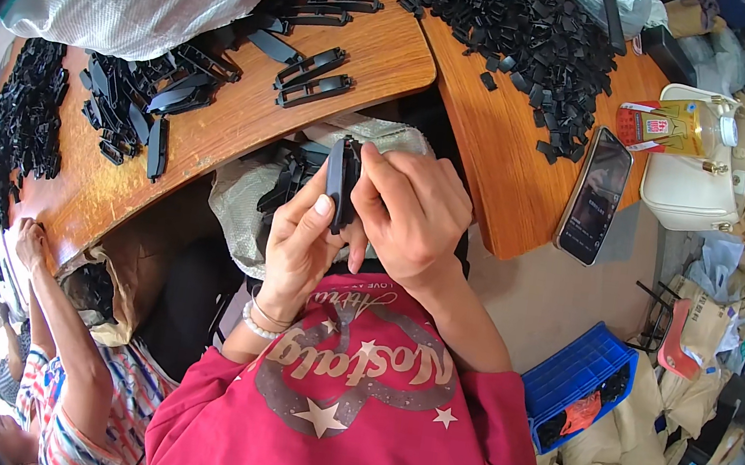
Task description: Manually assembling small black plastic components and using a small hammer to secure parts on a workbench.
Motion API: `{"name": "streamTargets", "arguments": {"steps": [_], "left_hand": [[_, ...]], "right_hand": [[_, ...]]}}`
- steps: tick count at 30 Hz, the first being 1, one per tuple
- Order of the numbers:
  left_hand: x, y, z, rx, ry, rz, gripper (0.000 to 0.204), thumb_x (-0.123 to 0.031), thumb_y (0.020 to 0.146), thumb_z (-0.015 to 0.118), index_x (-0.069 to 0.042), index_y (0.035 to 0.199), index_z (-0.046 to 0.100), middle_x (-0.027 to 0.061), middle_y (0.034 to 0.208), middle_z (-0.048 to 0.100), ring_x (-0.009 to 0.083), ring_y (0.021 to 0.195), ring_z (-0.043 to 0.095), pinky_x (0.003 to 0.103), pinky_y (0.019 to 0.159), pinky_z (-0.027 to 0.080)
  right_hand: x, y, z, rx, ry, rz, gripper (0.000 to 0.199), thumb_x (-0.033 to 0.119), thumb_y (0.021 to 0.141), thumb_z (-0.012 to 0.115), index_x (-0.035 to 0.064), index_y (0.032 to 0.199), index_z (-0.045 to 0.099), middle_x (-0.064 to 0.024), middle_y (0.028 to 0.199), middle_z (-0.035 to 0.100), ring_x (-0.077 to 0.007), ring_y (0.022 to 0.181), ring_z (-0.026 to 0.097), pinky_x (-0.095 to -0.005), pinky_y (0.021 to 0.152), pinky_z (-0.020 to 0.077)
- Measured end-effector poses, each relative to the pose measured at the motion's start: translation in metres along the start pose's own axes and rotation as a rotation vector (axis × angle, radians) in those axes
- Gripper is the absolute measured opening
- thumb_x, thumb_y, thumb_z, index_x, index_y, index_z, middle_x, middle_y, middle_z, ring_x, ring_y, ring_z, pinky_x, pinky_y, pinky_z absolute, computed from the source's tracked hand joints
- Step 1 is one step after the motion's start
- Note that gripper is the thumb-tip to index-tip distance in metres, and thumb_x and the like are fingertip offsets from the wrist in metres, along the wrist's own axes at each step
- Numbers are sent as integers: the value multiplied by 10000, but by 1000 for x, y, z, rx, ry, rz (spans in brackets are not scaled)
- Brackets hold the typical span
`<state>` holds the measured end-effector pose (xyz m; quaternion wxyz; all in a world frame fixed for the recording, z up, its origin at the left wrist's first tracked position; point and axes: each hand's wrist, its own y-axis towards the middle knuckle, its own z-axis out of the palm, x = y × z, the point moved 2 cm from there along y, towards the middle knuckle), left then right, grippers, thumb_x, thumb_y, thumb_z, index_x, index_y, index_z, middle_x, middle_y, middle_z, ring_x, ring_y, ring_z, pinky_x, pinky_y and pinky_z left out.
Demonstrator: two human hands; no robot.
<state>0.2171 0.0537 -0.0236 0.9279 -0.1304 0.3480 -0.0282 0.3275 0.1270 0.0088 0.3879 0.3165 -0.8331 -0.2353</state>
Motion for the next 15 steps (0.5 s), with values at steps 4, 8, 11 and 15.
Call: {"name": "streamTargets", "arguments": {"steps": [4, 8, 11, 15], "left_hand": [[-1, 0, 0, 11, 61, 10, 552, -182, 1003, 461, 49, 1462, 260, 162, 1097, 589, 207, 608, 591, 280, 530, 507], [-2, -1, -2, 72, 69, 14, 536, -162, 1025, 429, -9, 1497, 226, 104, 1050, 587, 159, 676, 581, 264, 576, 482], [-6, -1, -2, 80, 113, 15, 530, -165, 1024, 437, -4, 1492, 246, 77, 964, 577, 129, 641, 551, 241, 550, 447], [-7, -1, -9, 91, 242, 47, 523, -162, 1019, 450, 1, 1483, 273, 62, 933, 565, 94, 588, 511, 209, 505, 397]], "right_hand": [[2, -2, 0, 5, 64, -14, 319, -110, 658, 690, -13, 962, 688, -97, 806, 645, -236, 663, 621, -317, 567, 494], [1, -2, 0, 22, 91, -60, 340, -112, 664, 677, -39, 996, 666, -96, 809, 606, -242, 654, 615, -332, 584, 499], [2, -3, -5, 122, 133, -87, 392, -112, 680, 668, -48, 1067, 650, -108, 874, 600, -243, 701, 619, -334, 592, 503], [5, -2, -7, 244, 167, -35, 452, -103, 672, 656, -51, 1121, 632, -105, 916, 592, -248, 748, 620, -339, 611, 516]]}}
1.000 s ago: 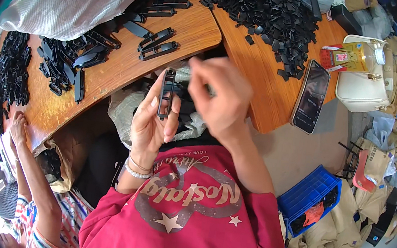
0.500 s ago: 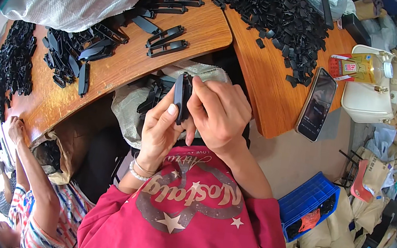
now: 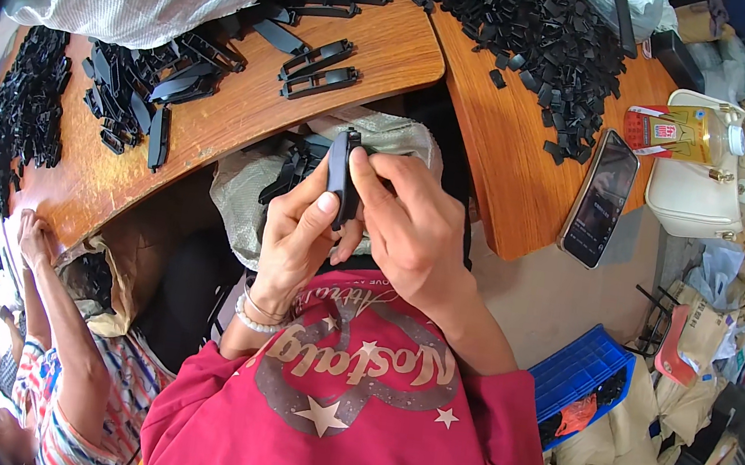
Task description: Manually assembling small black plastic components and using a small hammer to secure parts on a workbench.
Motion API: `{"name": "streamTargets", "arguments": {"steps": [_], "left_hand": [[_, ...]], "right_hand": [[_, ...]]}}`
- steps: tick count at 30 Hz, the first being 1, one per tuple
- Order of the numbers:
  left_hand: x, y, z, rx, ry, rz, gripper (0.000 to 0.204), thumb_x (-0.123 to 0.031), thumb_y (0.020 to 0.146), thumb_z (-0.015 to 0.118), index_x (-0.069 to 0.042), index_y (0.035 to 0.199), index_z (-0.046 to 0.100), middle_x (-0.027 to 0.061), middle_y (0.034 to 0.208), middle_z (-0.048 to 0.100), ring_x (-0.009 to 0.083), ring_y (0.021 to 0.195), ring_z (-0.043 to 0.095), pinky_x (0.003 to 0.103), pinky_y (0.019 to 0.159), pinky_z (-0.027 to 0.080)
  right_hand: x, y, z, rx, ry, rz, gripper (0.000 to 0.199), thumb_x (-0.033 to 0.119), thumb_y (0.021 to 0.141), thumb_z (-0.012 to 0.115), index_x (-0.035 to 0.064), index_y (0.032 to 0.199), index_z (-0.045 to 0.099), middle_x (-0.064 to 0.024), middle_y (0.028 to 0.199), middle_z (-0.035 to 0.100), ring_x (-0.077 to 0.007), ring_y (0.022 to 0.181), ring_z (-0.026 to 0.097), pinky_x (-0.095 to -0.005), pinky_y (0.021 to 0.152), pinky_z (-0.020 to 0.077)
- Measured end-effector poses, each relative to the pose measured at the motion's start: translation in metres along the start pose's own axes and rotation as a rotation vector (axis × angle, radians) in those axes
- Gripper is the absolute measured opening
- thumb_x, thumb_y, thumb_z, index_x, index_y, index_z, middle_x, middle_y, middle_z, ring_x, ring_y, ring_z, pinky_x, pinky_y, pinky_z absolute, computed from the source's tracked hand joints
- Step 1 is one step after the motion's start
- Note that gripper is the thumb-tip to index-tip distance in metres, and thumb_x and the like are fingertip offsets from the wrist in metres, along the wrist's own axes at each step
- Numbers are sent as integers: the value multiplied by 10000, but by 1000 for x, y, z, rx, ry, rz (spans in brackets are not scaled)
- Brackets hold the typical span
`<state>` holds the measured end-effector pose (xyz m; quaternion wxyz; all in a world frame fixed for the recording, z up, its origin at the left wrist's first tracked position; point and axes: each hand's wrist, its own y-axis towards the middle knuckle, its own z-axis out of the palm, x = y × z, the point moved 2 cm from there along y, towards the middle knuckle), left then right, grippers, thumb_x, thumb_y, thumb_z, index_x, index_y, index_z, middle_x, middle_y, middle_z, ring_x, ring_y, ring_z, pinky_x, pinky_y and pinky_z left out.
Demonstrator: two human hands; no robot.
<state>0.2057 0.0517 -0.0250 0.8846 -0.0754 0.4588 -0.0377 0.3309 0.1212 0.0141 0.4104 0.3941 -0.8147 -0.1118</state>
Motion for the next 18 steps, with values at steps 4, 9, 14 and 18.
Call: {"name": "streamTargets", "arguments": {"steps": [4, 9, 14, 18], "left_hand": [[-9, 12, -11, 93, -269, -126, 493, -200, 1020, 435, 41, 1437, 333, 118, 895, 576, 119, 528, 509, 200, 428, 361], [-42, 20, -33, 37, 197, -313, 360, -232, 1029, 425, 38, 1165, 621, 102, 710, 623, 118, 457, 540, 225, 395, 408], [-91, 83, -61, -183, 1700, 552, 422, 6, 716, 662, -39, 1135, 639, 124, 874, 598, 299, 756, 632, 355, 625, 512], [-96, 106, -66, -38, 2069, 642, 414, -22, 718, 645, -77, 1128, 626, 94, 876, 543, 246, 765, 634, 339, 596, 514]], "right_hand": [[-13, 7, 0, 30, 46, -2, 456, -85, 686, 644, 44, 1123, 668, -99, 985, 595, -259, 857, 621, -326, 622, 530], [-25, 12, 14, 73, 56, -104, 335, -5, 681, 672, 64, 1009, 676, -77, 1010, 588, -273, 926, 600, -368, 732, 508], [-38, 30, 32, 104, -185, -35, 353, -33, 713, 656, 28, 1061, 665, -80, 989, 619, -270, 923, 575, -375, 776, 428], [-43, 37, 45, 49, -138, -2, 321, -23, 729, 673, 33, 1044, 651, -64, 982, 632, -260, 927, 572, -371, 792, 408]]}}
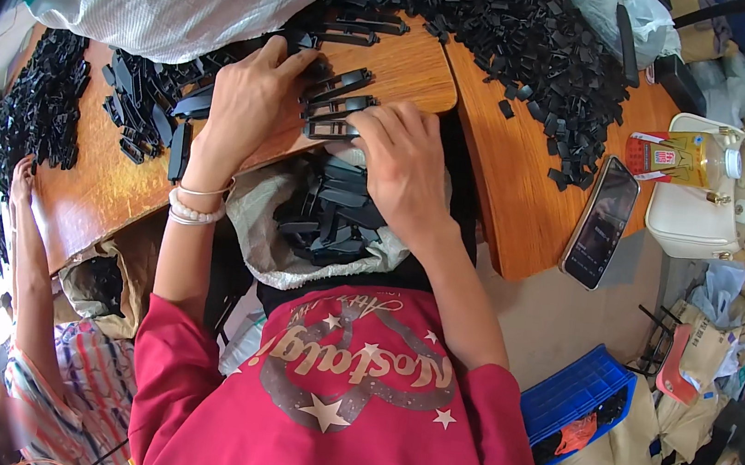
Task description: Manually assembling small black plastic components and using a small hammer to secure parts on a workbench.
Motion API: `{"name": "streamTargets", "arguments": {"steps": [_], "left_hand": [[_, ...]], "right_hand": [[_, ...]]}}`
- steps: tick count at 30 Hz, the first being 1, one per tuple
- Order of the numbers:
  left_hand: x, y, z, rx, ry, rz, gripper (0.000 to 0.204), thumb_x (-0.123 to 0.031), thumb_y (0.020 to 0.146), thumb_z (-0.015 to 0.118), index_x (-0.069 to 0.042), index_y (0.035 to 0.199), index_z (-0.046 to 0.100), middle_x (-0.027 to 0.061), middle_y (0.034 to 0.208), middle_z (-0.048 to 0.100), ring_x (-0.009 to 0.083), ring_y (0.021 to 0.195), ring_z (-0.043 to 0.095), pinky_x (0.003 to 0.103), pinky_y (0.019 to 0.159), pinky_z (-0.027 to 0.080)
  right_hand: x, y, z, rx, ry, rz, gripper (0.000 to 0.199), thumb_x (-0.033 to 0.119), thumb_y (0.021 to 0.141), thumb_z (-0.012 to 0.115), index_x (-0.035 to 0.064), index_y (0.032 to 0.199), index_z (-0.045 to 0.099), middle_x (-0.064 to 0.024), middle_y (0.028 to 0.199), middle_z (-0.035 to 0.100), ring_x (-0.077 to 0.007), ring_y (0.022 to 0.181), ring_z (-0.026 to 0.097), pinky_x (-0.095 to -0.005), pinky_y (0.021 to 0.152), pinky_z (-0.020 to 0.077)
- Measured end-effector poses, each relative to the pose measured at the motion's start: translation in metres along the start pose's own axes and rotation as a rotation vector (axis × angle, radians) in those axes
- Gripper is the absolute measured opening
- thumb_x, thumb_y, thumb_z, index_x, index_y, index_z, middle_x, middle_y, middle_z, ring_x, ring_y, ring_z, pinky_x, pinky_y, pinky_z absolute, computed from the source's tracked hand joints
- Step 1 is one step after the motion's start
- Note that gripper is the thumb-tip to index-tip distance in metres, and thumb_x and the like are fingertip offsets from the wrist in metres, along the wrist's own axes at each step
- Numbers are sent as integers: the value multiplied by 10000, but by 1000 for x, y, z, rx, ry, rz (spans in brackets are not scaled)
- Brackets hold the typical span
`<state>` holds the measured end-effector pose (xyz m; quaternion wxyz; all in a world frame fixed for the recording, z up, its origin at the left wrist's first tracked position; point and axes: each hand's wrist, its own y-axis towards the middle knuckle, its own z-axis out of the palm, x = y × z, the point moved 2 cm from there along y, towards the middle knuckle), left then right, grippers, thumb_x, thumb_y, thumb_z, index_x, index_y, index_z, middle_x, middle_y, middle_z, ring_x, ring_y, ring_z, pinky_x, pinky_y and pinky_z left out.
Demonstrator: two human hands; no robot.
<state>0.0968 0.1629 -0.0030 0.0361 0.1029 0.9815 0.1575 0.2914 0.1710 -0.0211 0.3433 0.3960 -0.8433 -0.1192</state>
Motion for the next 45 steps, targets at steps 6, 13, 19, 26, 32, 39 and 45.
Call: {"name": "streamTargets", "arguments": {"steps": [6, 13, 19, 26, 32, 39, 45], "left_hand": [[2, -4, -6, -277, -294, -94, 304, -7, 794, 638, -59, 1093, 617, 80, 816, 573, 221, 650, 616, 309, 558, 500], [-25, -59, -11, -408, -1671, -523, 268, -85, 986, 416, 3, 1237, 447, 318, 1091, 609, 318, 772, 679, 367, 689, 565], [-45, -84, 12, -471, -2133, -558, 304, -160, 989, 406, -6, 1246, 458, 291, 1033, 568, 315, 702, 620, 365, 617, 523], [-70, -91, 7, -273, -2280, -620, 846, -163, 886, 652, -32, 1515, 101, 228, 968, 599, 251, 629, 610, 304, 540, 522], [-88, -98, 13, -107, -2347, -711, 380, -30, 865, 591, 33, 1226, 489, 146, 986, 590, 211, 670, 608, 276, 499, 493], [-111, -88, 4, -157, -2005, -862, 327, 12, 928, 531, 24, 1234, 416, 123, 974, 632, 107, 651, 566, 200, 525, 438], [-120, -88, -5, -25, -1764, -915, 535, -56, 935, 593, -14, 1432, 401, -11, 871, 588, 32, 678, 507, 177, 602, 437]], "right_hand": [[-4, 9, 14, -114, 2, 56, 224, 1, 728, 707, 46, 943, 662, -56, 940, 620, -259, 926, 570, -378, 816, 421], [-36, 1, -15, -338, -211, 233, 98, 16, 804, 650, 52, 895, 643, -95, 876, 605, -296, 875, 566, -388, 763, 420], [-80, -22, -46, -348, -425, 549, 92, 91, 819, 683, 29, 886, 674, -93, 844, 604, -282, 842, 582, -392, 721, 424], [-81, -20, -54, -256, -302, 576, 94, 12, 798, 684, 3, 886, 654, -109, 843, 607, -273, 757, 605, -383, 691, 474], [-18, -21, -40, -293, 584, 672, 196, -43, 908, 569, -39, 1102, 602, -83, 871, 630, -138, 737, 651, -252, 669, 551], [39, -27, -32, -160, 485, 365, 155, -89, 787, 684, -42, 930, 647, -103, 888, 648, -161, 829, 643, -279, 705, 517], [36, -31, -18, -309, 329, 76, 218, -83, 720, 727, -8, 910, 651, -104, 843, 651, -271, 704, 627, -319, 612, 508]]}}
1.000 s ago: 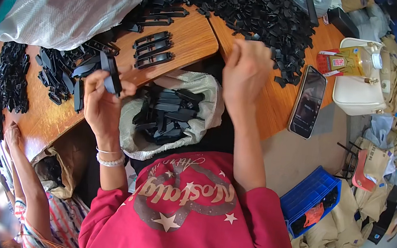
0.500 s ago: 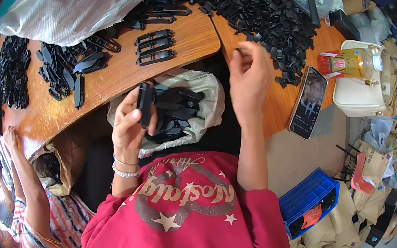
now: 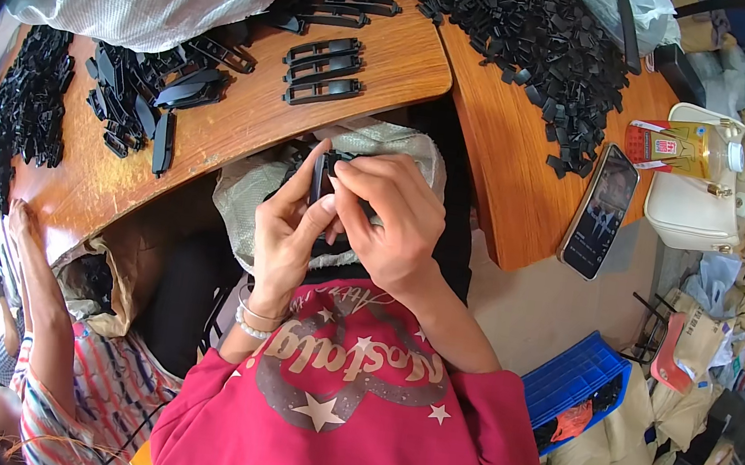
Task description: Manually assembling small black plastic components and using a small hammer to secure parts on a workbench.
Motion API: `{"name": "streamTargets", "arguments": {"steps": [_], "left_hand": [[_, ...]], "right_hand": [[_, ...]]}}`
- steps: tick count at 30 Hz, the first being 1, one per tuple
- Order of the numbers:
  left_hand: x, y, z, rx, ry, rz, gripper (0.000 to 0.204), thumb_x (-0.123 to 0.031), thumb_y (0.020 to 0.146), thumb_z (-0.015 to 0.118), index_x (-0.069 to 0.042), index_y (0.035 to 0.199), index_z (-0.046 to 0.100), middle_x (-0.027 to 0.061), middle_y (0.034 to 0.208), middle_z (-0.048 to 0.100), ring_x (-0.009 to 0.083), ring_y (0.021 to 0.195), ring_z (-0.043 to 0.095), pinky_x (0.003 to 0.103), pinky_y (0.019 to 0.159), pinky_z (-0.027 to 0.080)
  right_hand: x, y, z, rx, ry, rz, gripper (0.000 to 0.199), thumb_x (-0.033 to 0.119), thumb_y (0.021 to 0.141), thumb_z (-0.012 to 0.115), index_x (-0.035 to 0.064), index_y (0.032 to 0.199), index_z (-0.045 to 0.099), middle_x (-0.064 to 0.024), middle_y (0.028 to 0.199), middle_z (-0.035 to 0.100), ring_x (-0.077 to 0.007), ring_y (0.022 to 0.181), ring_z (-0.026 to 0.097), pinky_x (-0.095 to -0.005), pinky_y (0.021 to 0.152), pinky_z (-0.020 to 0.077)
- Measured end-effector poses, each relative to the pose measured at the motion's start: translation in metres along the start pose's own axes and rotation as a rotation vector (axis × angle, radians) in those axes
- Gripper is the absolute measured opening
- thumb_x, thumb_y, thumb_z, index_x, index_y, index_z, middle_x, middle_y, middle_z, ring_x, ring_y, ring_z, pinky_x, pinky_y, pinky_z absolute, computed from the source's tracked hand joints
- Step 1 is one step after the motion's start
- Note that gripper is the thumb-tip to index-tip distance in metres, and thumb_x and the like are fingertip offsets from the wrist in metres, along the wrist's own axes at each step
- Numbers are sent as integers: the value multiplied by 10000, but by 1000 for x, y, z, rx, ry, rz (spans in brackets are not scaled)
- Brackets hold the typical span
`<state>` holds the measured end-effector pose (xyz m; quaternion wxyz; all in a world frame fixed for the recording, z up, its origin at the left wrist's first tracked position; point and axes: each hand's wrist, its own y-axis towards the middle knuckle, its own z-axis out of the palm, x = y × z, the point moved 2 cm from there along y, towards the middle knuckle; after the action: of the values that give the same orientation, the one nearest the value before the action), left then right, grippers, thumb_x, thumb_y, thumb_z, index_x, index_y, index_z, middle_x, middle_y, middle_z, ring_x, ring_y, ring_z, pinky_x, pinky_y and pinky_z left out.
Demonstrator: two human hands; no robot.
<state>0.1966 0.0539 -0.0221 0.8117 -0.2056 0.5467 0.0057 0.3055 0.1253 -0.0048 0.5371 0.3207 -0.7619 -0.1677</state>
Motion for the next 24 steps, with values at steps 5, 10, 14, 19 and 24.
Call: {"name": "streamTargets", "arguments": {"steps": [5, 10, 14, 19, 24], "left_hand": [[3, -1, -7, -9, -70, 22, 483, -163, 999, 497, 80, 1401, 390, 51, 989, 606, 88, 716, 524, 225, 621, 457], [4, -3, -5, 79, -224, 2, 451, -160, 1012, 478, 42, 1409, 402, 47, 921, 608, 93, 700, 548, 218, 619, 475], [3, -2, -3, 107, -301, -28, 448, -153, 1012, 476, 47, 1406, 403, 52, 905, 610, 100, 708, 554, 224, 616, 477], [1, -3, -3, 42, -155, 27, 449, -176, 1008, 494, 46, 1392, 426, 38, 863, 603, 84, 670, 543, 209, 603, 472], [-2, -2, -6, 45, -117, 54, 460, -181, 996, 520, 79, 1367, 438, 61, 906, 614, 98, 679, 545, 218, 593, 464]], "right_hand": [[-5, -5, 3, 29, -43, -65, 263, -82, 698, 729, 6, 936, 660, -79, 863, 657, -253, 733, 631, -336, 676, 476], [-3, -9, -1, 3, -4, -64, 282, -94, 703, 716, 9, 960, 662, -81, 872, 656, -244, 752, 622, -322, 679, 467], [-7, -11, -4, -7, 31, -81, 298, -103, 713, 709, 19, 982, 662, -87, 893, 654, -247, 781, 614, -314, 667, 478], [-5, -10, -7, 111, -33, -136, 316, -39, 714, 688, -7, 1027, 662, -97, 940, 641, -255, 801, 618, -348, 725, 453], [-1, -4, -13, 216, -108, -131, 340, -31, 708, 650, 10, 1044, 682, -93, 979, 637, -258, 869, 612, -358, 762, 433]]}}
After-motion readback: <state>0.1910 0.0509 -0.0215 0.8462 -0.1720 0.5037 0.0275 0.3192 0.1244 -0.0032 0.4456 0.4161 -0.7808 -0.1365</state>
